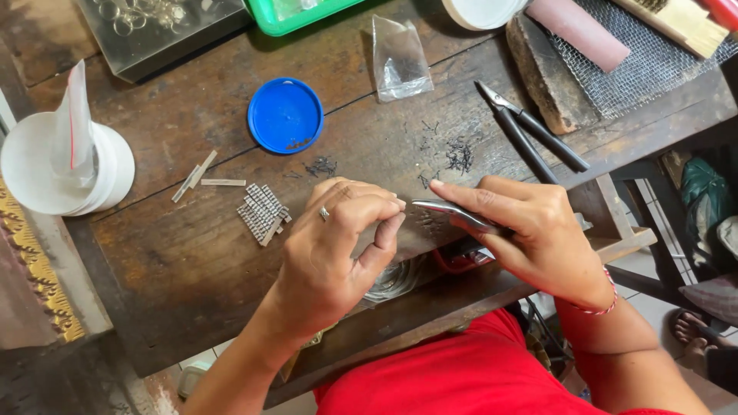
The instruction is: Using needle-nose pliers to remove or place small metal components on an intricate jewelry piece at a workbench.
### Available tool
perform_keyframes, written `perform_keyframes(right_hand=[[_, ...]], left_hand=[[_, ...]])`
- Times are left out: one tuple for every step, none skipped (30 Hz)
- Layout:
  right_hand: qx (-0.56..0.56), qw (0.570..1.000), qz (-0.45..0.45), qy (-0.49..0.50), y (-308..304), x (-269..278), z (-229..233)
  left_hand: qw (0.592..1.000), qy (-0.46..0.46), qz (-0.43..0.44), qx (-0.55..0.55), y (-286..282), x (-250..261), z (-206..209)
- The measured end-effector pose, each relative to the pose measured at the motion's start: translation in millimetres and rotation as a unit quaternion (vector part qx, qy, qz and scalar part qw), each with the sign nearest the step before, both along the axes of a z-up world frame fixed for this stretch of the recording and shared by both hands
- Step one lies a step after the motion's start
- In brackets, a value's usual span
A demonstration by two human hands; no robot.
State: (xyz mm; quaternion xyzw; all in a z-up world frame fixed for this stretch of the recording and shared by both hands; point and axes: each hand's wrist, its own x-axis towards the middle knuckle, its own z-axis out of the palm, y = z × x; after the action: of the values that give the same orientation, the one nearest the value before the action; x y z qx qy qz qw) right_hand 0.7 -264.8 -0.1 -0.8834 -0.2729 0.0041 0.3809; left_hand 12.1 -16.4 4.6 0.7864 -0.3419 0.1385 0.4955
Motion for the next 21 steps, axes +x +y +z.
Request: perform_keyframes(right_hand=[[-0.001, 1.000, 0.000, 0.000, 1, 1, 0], [-0.007, 1.000, 0.017, 0.003, 1, 1, 0], [-0.013, 0.999, 0.034, 0.006, 2, 2, 0], [-0.014, 0.999, 0.034, 0.005, 3, 4, 2], [-0.014, 0.999, 0.047, 0.012, 3, 5, 4], [-0.013, 0.998, 0.060, 0.019, 4, 6, 5], [-0.014, 0.998, 0.062, 0.021, 5, 7, 5], [-0.016, 0.997, 0.069, 0.029, 5, 7, 6], [-0.018, 0.996, 0.076, 0.036, 5, 8, 7], [-0.019, 0.996, 0.078, 0.037, 5, 10, 7], [-0.022, 0.995, 0.087, 0.047, 5, 10, 8], [-0.024, 0.993, 0.096, 0.057, 5, 10, 9], [-0.024, 0.993, 0.096, 0.059, 5, 11, 9], [-0.023, 0.992, 0.101, 0.065, 5, 12, 9], [-0.022, 0.992, 0.106, 0.072, 5, 13, 10], [-0.022, 0.991, 0.106, 0.074, 4, 13, 9], [-0.022, 0.990, 0.112, 0.082, 3, 14, 9], [-0.023, 0.989, 0.119, 0.090, 3, 15, 9], [-0.023, 0.989, 0.119, 0.090, 3, 16, 10], [-0.016, 0.987, 0.122, 0.102, 4, 16, 12], [-0.009, 0.985, 0.126, 0.113, 5, 17, 13]], left_hand=[[1.000, 0.000, 0.000, -0.001, 1, -1, -1], [1.000, -0.015, 0.003, 0.001, 1, -3, -2], [0.999, -0.032, 0.005, 0.003, 2, -3, -3], [0.999, -0.033, 0.006, 0.001, 4, -3, -4], [0.999, -0.046, -0.004, 0.015, 6, -5, -6], [0.998, -0.059, -0.015, 0.030, 7, -6, -7], [0.998, -0.058, -0.013, 0.028, 9, -5, -9], [0.997, -0.066, -0.020, 0.033, 10, -5, -10], [0.996, -0.075, -0.027, 0.037, 11, -4, -11], [0.996, -0.074, -0.025, 0.036, 13, -3, -10], [0.997, -0.065, -0.036, 0.033, 14, -3, -10], [0.997, -0.057, -0.046, 0.031, 14, -2, -9], [0.997, -0.056, -0.046, 0.030, 15, -2, -8], [0.997, -0.055, -0.052, 0.034, 16, -1, -6], [0.996, -0.053, -0.059, 0.038, 17, -1, -5], [0.996, -0.051, -0.059, 0.038, 18, -1, -3], [0.994, -0.064, -0.064, 0.053, 19, 0, -2], [0.992, -0.077, -0.069, 0.068, 20, 1, 0], [0.992, -0.077, -0.069, 0.068, 21, 2, 1], [0.989, -0.098, -0.068, 0.088, 22, 3, 3], [0.985, -0.119, -0.067, 0.108, 23, 3, 5]])
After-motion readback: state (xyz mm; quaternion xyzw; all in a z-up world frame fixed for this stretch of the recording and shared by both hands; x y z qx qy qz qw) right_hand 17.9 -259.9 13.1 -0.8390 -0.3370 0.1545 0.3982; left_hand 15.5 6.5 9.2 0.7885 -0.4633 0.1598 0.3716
